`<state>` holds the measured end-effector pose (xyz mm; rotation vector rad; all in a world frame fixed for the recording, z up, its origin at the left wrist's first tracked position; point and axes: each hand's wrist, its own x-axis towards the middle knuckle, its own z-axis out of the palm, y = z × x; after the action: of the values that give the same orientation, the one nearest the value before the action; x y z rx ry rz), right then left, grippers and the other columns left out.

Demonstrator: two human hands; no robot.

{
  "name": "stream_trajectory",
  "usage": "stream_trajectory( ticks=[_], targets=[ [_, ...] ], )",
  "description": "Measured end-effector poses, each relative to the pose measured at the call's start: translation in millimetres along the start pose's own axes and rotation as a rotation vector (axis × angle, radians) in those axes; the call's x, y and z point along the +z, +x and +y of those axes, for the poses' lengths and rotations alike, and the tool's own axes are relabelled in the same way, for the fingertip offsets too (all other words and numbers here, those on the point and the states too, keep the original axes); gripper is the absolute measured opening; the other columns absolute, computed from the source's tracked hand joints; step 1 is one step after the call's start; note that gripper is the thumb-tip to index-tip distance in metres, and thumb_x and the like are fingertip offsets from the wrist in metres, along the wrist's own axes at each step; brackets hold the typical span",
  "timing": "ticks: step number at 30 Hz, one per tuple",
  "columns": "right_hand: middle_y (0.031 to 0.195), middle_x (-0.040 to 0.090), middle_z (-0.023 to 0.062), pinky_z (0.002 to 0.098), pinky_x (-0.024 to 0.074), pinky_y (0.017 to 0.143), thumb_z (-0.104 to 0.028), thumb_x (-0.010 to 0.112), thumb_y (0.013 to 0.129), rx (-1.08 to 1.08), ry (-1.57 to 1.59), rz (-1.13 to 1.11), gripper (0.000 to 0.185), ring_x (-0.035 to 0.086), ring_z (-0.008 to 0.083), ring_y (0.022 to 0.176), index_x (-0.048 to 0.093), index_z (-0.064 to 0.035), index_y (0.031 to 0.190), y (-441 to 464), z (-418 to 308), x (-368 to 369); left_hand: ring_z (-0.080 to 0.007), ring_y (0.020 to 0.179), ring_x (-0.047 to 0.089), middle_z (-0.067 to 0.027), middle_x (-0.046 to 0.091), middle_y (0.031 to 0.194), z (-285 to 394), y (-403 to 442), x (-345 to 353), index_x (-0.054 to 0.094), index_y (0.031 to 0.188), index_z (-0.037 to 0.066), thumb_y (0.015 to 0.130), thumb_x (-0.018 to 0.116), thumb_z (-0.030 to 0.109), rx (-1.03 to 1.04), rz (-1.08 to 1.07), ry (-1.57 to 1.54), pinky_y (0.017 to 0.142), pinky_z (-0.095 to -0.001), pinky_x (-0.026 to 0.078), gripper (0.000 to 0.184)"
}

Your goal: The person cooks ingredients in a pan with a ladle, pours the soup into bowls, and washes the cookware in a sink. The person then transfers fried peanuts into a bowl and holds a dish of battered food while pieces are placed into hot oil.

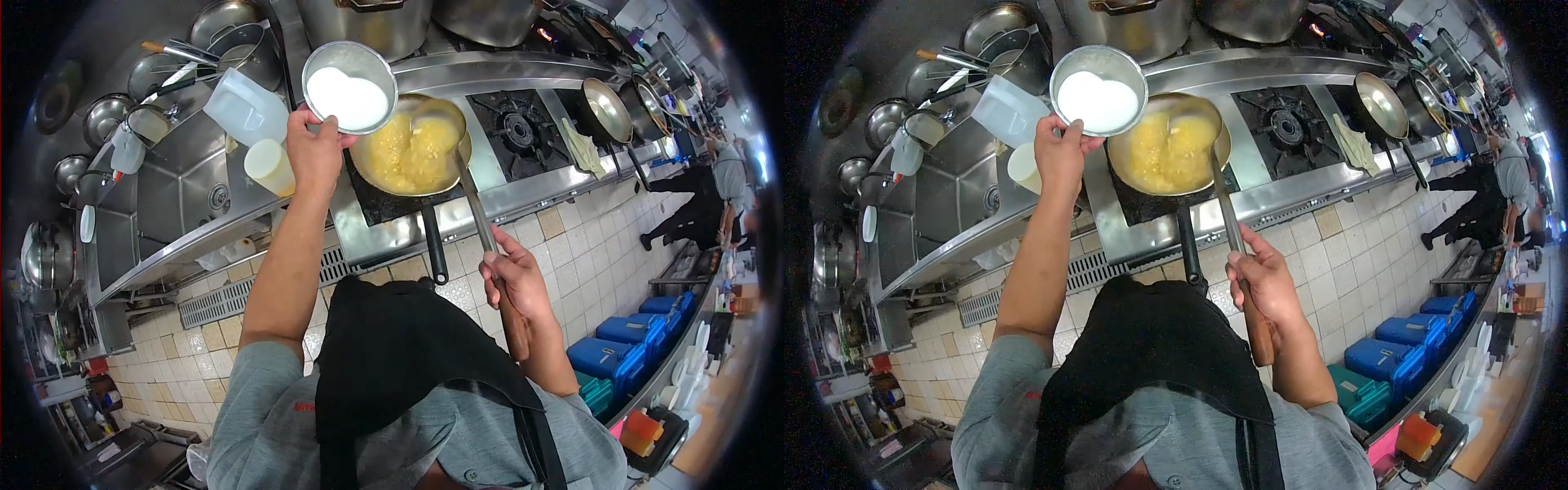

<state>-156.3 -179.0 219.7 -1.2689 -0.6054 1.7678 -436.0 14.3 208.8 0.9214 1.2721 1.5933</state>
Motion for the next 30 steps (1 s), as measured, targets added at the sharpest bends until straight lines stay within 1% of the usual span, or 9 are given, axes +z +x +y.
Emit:
stream_trajectory(
  ticks=[2, 3, 5, 11, 15, 17, 21, 27, 30],
  targets=[
    [0.071, 0.055, 0.0056, 0.0249, 0.0409, 0.039, -0.005, 0.056, 0.091, -0.074, -0.099, 0.038, 0.058, 0.05, 0.0127, 0.042, 0.033, -0.0023, 0.144, 6.6, -2.5, 3.0, -0.0262, 0.07, 0.068, -0.0219, 0.058, 0.098, -4.9, 2.2, 3.3, 0.038, 0.097, 0.0, 0.089, 0.054, -0.004, 0.069, -0.017, 0.034, 0.062, -0.0334, 0.062, 0.018],
    [0.071, 0.055, 0.0056, 0.0249, 0.0409, 0.039, -0.005, 0.056, 0.091, -0.07, -0.098, 0.039, 0.058, 0.05, 0.0127, 0.042, 0.033, -0.0023, 0.144, 11.4, -0.9, 4.2, -0.0262, 0.07, 0.068, -0.0219, 0.058, 0.098, -7.8, 3.7, 3.9, 0.038, 0.097, 0.0, 0.089, 0.054, -0.004, 0.065, -0.017, 0.036, 0.062, -0.0334, 0.062, 0.018],
    [0.071, 0.055, 0.0049, 0.0249, 0.0407, 0.039, -0.004, 0.057, 0.09, -0.133, -0.194, 0.083, 0.059, 0.051, 0.0124, 0.043, 0.033, -0.0018, 0.145, 25.8, 7.7, 4.2, -0.0331, 0.083, 0.069, -0.0244, 0.042, 0.132, -14.5, 7.0, 5.6, 0.038, 0.093, -0.001, 0.087, 0.056, -0.004, 0.046, -0.031, 0.071, 0.064, -0.0321, 0.063, 0.019],
    [0.069, 0.054, 0.0038, 0.0255, 0.04, 0.039, -0.004, 0.059, 0.089, -0.14, -0.359, 0.076, 0.062, 0.05, 0.0113, 0.043, 0.033, -0.0032, 0.146, 59.6, 33.0, 5.0, -0.0343, 0.081, 0.069, -0.0241, 0.039, 0.132, -24.8, 8.8, 16.5, 0.038, 0.09, -0.002, 0.085, 0.058, -0.005, 0.213, -0.037, 0.136, 0.061, -0.0308, 0.063, 0.021],
    [0.072, 0.055, 0.0042, 0.0233, 0.035, 0.037, -0.008, 0.057, 0.091, 0.068, -0.148, -0.044, 0.049, 0.046, 0.0095, 0.042, 0.041, -0.004, 0.137, 52.3, 24.3, 7.2, -0.0354, 0.089, 0.067, -0.0233, 0.038, 0.132, -20.0, 7.3, 20.9, 0.039, 0.091, -0.001, 0.084, 0.059, -0.004, 0.157, -0.04, 0.206, 0.061, -0.0307, 0.063, 0.021],
    [0.073, 0.056, 0.0051, 0.0226, 0.0341, 0.035, -0.011, 0.056, 0.092, 0.18, 0.205, -0.134, 0.041, 0.045, 0.0089, 0.041, 0.044, -0.0044, 0.131, 42.9, 20.3, 5.4, -0.036, 0.098, 0.064, -0.0233, 0.035, 0.136, -24.0, 9.1, 21.6, 0.041, 0.092, 0.0, 0.085, 0.059, -0.003, 0.224, -0.04, 0.283, 0.061, -0.0305, 0.063, 0.02],
    [0.074, 0.056, 0.0067, 0.0231, 0.0348, 0.032, -0.01, 0.054, 0.093, 0.171, 0.291, -0.132, 0.039, 0.044, 0.0092, 0.04, 0.044, -0.0059, 0.13, 21.3, 18.0, 4.1, -0.0361, 0.104, 0.061, -0.0235, 0.032, 0.14, -18.2, 4.9, 25.0, 0.042, 0.094, 0.0, 0.085, 0.059, -0.002, 0.262, -0.043, 0.364, 0.062, -0.0308, 0.063, 0.019],
    [0.071, 0.056, 0.0056, 0.0251, 0.0379, 0.035, -0.007, 0.056, 0.091, 0.03, 0.048, -0.014, 0.052, 0.05, 0.012, 0.041, 0.036, 0.0005, 0.138, 7.6, 11.2, 9.8, -0.0352, 0.099, 0.064, -0.0224, 0.03, 0.141, -21.5, 6.7, 32.6, 0.042, 0.094, 0.0, 0.085, 0.059, -0.002, 0.221, -0.061, 0.31, 0.061, -0.0309, 0.063, 0.019],
    [0.07, 0.055, 0.0039, 0.0247, 0.0392, 0.038, -0.004, 0.057, 0.09, -0.095, -0.258, 0.084, 0.063, 0.05, 0.0113, 0.043, 0.03, 0.0004, 0.146, 21.6, 15.2, 11.5, -0.0322, 0.085, 0.068, -0.025, 0.042, 0.13, -20.2, 9.8, 36.3, 0.041, 0.095, -0.001, 0.085, 0.059, -0.003, 0.252, -0.044, 0.272, 0.06, -0.0305, 0.062, 0.02]
  ],
)
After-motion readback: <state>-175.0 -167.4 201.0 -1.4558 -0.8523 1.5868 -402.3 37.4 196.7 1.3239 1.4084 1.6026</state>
